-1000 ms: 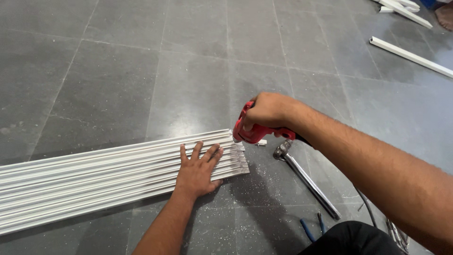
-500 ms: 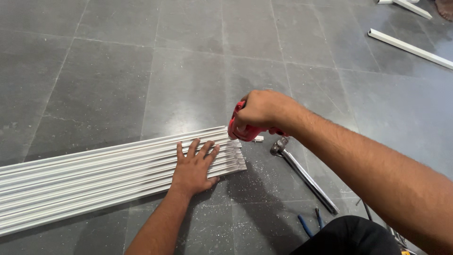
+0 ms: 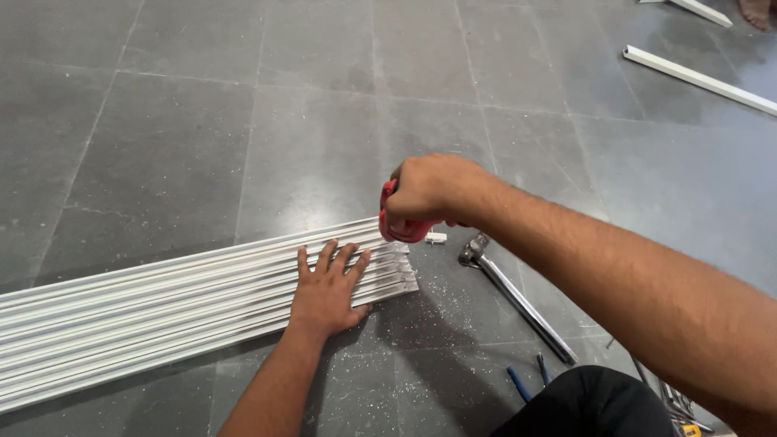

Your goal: The person sits on the floor and uses a red corded drill to make holes in stacked white metal profiles. They hold the profiles steady with one hand while drilling with the other, then separate and restack the drilled pieces.

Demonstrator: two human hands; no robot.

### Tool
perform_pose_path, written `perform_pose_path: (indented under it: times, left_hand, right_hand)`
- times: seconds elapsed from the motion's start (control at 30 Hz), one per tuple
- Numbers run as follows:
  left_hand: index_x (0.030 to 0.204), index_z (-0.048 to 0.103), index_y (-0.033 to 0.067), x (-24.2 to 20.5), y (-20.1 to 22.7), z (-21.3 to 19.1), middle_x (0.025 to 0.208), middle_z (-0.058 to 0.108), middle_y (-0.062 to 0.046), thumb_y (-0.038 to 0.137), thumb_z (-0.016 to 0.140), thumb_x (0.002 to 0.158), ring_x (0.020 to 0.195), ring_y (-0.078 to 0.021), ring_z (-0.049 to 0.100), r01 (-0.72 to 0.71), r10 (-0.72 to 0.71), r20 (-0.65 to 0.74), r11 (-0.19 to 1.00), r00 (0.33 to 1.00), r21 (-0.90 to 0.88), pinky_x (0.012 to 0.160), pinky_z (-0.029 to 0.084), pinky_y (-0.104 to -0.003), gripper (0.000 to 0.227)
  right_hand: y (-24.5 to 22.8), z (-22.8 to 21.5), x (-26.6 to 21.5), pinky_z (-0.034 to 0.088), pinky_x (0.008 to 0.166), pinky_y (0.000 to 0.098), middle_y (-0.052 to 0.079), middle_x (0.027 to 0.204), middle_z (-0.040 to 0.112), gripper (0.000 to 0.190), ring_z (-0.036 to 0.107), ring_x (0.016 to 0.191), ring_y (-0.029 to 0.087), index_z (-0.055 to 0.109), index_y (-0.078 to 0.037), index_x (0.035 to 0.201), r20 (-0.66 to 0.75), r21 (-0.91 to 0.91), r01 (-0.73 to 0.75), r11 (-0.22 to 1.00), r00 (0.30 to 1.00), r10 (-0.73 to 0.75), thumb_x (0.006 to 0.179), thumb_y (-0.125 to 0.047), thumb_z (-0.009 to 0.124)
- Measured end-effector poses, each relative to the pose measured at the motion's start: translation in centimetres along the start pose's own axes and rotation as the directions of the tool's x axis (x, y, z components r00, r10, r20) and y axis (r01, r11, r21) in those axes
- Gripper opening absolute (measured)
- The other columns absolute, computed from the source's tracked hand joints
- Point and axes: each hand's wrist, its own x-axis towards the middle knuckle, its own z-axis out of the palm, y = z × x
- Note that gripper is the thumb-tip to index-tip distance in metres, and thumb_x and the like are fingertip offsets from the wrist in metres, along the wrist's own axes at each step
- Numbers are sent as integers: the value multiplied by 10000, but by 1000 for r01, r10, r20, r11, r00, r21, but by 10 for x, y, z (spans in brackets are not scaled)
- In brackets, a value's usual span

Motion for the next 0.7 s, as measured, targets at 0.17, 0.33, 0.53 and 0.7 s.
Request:
perform_pose_path:
  times: [0.17, 0.33, 0.53, 0.7]
  left_hand:
    - [1605, 128, 367, 3, 0, -1, 1666, 161, 14, 675, 671, 833, 1552, -253, 75, 9, -10, 34, 1000, 999, 25, 1233, 16, -652, 993]
    - [1612, 131, 358, -1, 1, -2, 1670, 174, 19, 658, 681, 832, 1555, -254, 87, 2, -2, 12, 1000, 1000, 19, 1236, 27, -655, 1000]
    - [1610, 133, 346, -2, 1, -2, 1669, 192, 13, 644, 698, 826, 1559, -258, 89, 6, -6, 19, 1000, 1000, 1, 1235, 30, -659, 1011]
    - [1609, 128, 350, -1, 0, -4, 1662, 193, 13, 638, 710, 812, 1554, -256, 85, 10, -10, 11, 1000, 1000, -6, 1234, 18, -657, 1029]
  right_hand:
    - [-2, 6, 8, 592, 585, 387, 139, 816, 777, 490, 745, 650, 287, 778, -159, 1064, -14, -88, 61, 994, 998, -62, 606, -290, 664]
    - [-6, 10, 16, 595, 568, 382, 146, 803, 778, 459, 752, 620, 285, 785, -122, 1062, -2, -83, 81, 993, 997, -81, 662, -285, 628]
    - [33, 3, 33, 506, 438, 396, 173, 786, 733, 470, 636, 508, 261, 786, -84, 1040, 87, 321, 23, 947, 995, -54, 598, -241, 749]
    - [64, 6, 49, 501, 435, 379, 175, 792, 737, 449, 641, 502, 255, 776, -19, 1052, 126, 496, -67, 866, 992, 4, 652, -223, 772]
